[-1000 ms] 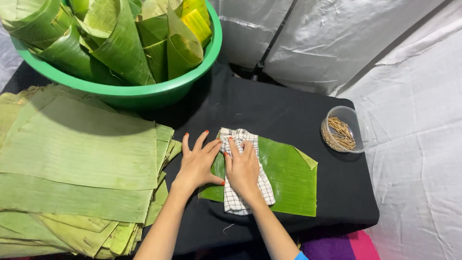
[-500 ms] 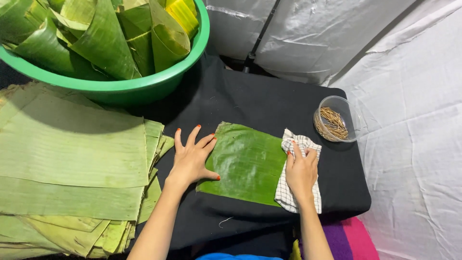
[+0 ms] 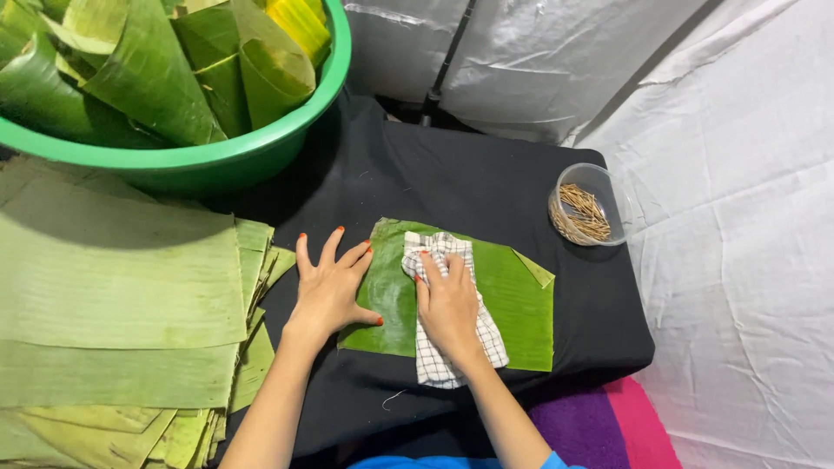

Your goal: Cleaning banana leaves with a cloth and folding them into cone shapes, secured with small wooden pins.

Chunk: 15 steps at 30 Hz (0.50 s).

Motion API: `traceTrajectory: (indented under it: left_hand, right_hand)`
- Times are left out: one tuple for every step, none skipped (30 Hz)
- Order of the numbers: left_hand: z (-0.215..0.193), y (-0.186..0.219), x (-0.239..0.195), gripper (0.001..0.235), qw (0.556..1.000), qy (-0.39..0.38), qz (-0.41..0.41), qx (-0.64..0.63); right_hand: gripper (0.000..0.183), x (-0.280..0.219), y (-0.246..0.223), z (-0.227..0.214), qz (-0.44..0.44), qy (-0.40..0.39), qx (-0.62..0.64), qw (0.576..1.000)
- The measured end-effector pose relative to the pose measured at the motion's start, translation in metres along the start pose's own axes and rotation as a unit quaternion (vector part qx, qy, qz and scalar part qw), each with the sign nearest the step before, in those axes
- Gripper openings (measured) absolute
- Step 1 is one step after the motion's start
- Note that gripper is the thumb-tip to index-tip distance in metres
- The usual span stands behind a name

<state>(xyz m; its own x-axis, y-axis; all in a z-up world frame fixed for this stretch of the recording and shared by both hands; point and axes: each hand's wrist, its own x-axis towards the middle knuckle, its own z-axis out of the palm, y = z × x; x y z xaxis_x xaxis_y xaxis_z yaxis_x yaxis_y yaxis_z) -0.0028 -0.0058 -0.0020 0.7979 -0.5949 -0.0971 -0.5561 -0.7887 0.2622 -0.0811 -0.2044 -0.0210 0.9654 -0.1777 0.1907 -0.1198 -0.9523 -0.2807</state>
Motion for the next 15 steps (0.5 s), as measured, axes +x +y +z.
traceTrajectory:
  left_hand:
    - [-0.001, 0.001, 0.000, 0.109, 1.000, 0.000, 0.003, 0.002]
    - [-0.001, 0.002, 0.000, 0.108, 1.000, -0.008, -0.005, 0.012]
    - [-0.001, 0.003, 0.000, 0.108, 1.000, -0.014, -0.014, 0.021]
    - [-0.003, 0.005, 0.001, 0.108, 1.000, -0.013, -0.012, 0.021]
    - [-0.004, 0.006, 0.001, 0.108, 0.999, -0.032, -0.021, 0.031]
    - [-0.004, 0.008, 0.001, 0.109, 0.997, -0.051, -0.030, 0.041]
    - [-0.006, 0.008, 0.002, 0.109, 0.997, -0.052, -0.030, 0.039]
    - [-0.007, 0.009, 0.003, 0.111, 0.996, -0.064, -0.039, 0.045]
    - [-0.007, 0.010, 0.003, 0.112, 0.995, -0.078, -0.048, 0.050]
    - [-0.009, 0.012, 0.002, 0.112, 0.994, -0.081, -0.047, 0.048]
    - [-0.012, 0.014, 0.002, 0.111, 0.994, -0.087, -0.052, 0.049]
    - [-0.015, 0.015, 0.001, 0.110, 0.993, -0.093, -0.058, 0.050]
    - [-0.012, 0.015, 0.002, 0.110, 0.993, -0.094, -0.058, 0.050]
    - [-0.010, 0.015, 0.003, 0.110, 0.993, -0.092, -0.059, 0.052]
    - [-0.008, 0.014, 0.003, 0.111, 0.993, -0.089, -0.060, 0.054]
  right_hand:
    - [0.044, -0.001, 0.006, 0.002, 0.003, 0.002, 0.001, 1.000]
    - [0.043, -0.002, 0.012, 0.005, -0.001, 0.024, -0.025, 0.999]
    - [0.041, -0.002, 0.019, 0.007, -0.007, 0.045, -0.052, 0.998]
    - [0.041, -0.006, 0.029, -0.002, -0.005, 0.047, -0.053, 0.997]
    - [0.039, -0.009, 0.039, -0.012, 0.039, 0.063, -0.071, 0.995]
    - [0.037, -0.013, 0.049, -0.021, 0.083, 0.079, -0.089, 0.989]
    - [0.037, -0.018, 0.067, -0.022, 0.083, 0.077, -0.091, 0.989]
    - [0.036, -0.024, 0.085, -0.023, 0.099, 0.093, -0.143, 0.980]
    - [0.035, -0.032, 0.104, -0.024, 0.115, 0.108, -0.195, 0.968]
    - [0.035, -0.033, 0.109, -0.028, 0.116, 0.104, -0.197, 0.968]
    - [0.035, -0.033, 0.114, -0.032, 0.132, 0.099, -0.196, 0.967]
    - [0.036, -0.034, 0.118, -0.037, 0.149, 0.094, -0.196, 0.965]
    - [0.036, -0.028, 0.120, -0.039, 0.149, 0.093, -0.195, 0.965]
    - [0.036, -0.023, 0.121, -0.042, 0.157, 0.082, -0.182, 0.967]
    - [0.037, -0.018, 0.122, -0.043, 0.165, 0.071, -0.167, 0.969]
